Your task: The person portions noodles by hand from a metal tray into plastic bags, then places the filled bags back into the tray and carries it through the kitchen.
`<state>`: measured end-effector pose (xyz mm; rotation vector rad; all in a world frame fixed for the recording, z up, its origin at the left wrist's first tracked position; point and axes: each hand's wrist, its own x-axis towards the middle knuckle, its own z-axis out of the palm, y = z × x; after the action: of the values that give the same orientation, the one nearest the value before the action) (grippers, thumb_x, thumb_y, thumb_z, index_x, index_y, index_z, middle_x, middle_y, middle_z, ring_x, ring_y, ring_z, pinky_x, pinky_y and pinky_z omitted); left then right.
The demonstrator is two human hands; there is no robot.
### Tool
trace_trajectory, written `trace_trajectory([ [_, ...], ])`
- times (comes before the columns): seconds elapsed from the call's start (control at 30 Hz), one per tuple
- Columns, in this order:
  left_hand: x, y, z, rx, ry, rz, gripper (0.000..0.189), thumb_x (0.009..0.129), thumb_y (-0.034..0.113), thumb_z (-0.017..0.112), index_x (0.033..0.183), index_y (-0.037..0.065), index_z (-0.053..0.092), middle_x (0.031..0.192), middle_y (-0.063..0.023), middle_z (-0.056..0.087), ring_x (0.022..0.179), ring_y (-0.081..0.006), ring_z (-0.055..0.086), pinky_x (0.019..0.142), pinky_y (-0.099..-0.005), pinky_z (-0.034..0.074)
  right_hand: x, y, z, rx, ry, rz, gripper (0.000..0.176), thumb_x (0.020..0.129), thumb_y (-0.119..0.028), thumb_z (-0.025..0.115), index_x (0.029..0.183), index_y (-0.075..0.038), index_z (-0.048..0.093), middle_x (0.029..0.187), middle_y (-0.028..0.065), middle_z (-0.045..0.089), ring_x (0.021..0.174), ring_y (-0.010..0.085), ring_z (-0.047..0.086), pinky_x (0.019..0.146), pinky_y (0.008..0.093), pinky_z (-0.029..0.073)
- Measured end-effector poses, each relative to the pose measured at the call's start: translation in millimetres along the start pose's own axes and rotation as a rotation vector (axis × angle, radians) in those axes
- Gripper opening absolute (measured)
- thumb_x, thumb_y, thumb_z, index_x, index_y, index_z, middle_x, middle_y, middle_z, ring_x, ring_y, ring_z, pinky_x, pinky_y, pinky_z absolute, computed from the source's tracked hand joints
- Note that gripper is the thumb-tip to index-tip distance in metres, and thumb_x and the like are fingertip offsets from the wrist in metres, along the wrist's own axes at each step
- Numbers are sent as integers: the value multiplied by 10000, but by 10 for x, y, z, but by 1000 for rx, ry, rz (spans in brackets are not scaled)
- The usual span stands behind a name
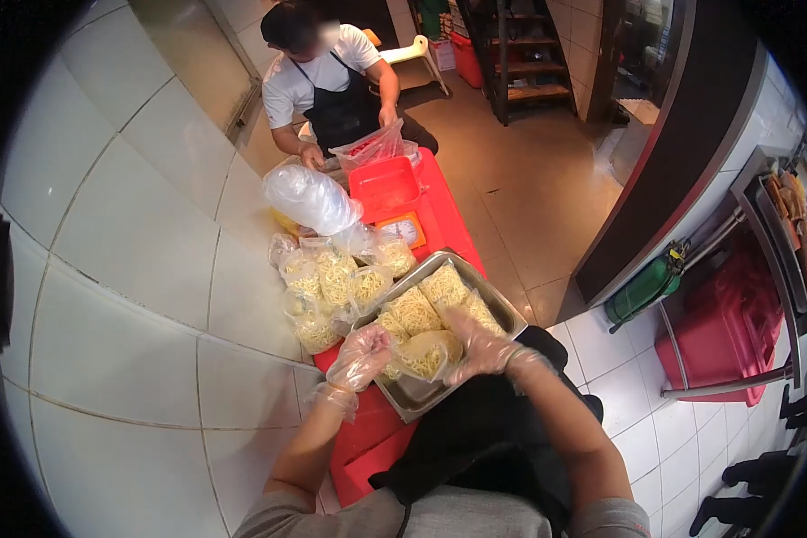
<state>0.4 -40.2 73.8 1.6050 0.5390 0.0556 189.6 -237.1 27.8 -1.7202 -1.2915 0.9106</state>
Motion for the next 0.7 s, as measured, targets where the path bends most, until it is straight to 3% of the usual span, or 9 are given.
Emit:
trace_trajectory([
  [0.07,4,16,52,-11,67,41,82,834,42,634,864,68,562,681,60,493,608,-32,470,538,-216,391,83,151,226,-264,-34,-183,1193,575,-322,900,1510,-78,200,1522,217,272,1422,330,264,1173,380,227],
  [0.1,21,-59,60,-64,104,74,93,831,40,636,879,64,561,685,55,495,603,-34,470,532,-216,389,137,121,312,-232,98,-320,824,661,-287,851,1361,-60,479,1393,205,468,1321,337,425,1107,387,341],
  [0.2,85,-488,-19,-254,195,197,261,808,84,690,1025,54,548,823,-9,547,704,-80,531,600,-247,443,329,307,486,-34,53,-60,349,772,-217,765,1065,-52,673,1146,137,653,1098,290,604,971,385,455],
  [0.23,75,-553,-48,-320,222,248,344,799,107,716,1091,50,542,891,-38,572,756,-102,562,636,-262,471,317,270,508,58,208,-65,114,832,-138,696,911,-56,704,902,90,701,878,208,662,839,353,503],
  [0.33,65,-657,34,165,369,515,577,780,136,714,1281,50,439,1148,-116,512,976,-198,563,834,-351,474,357,244,420,317,185,98,118,829,-126,700,921,-51,699,882,100,695,848,167,656,822,329,507],
  [0.37,69,-727,70,302,309,541,790,750,254,792,1381,33,372,1300,-155,464,1209,-260,477,1013,-423,399,380,222,403,316,197,74,116,832,-120,697,924,-49,702,877,100,696,845,155,654,817,324,507],
  [0.47,324,-781,213,494,261,606,830,745,267,815,1393,19,359,1377,-163,426,1233,-263,473,1022,-413,414,437,121,359,226,208,15,124,838,-112,695,941,-46,713,885,101,700,849,143,654,813,317,509],
  [0.63,687,-235,133,-27,201,604,157,880,58,628,995,-6,713,1023,-125,701,951,-222,657,841,-326,519,637,-135,-58,257,356,-193,184,828,-140,713,996,-67,727,941,102,712,891,207,675,833,340,515],
  [0.7,652,137,129,113,218,729,164,884,52,624,1011,-11,706,1052,-126,694,958,-214,655,835,-324,520,636,-415,-236,133,452,-362,182,828,-161,716,986,-73,728,942,103,713,894,233,679,831,356,520],
])
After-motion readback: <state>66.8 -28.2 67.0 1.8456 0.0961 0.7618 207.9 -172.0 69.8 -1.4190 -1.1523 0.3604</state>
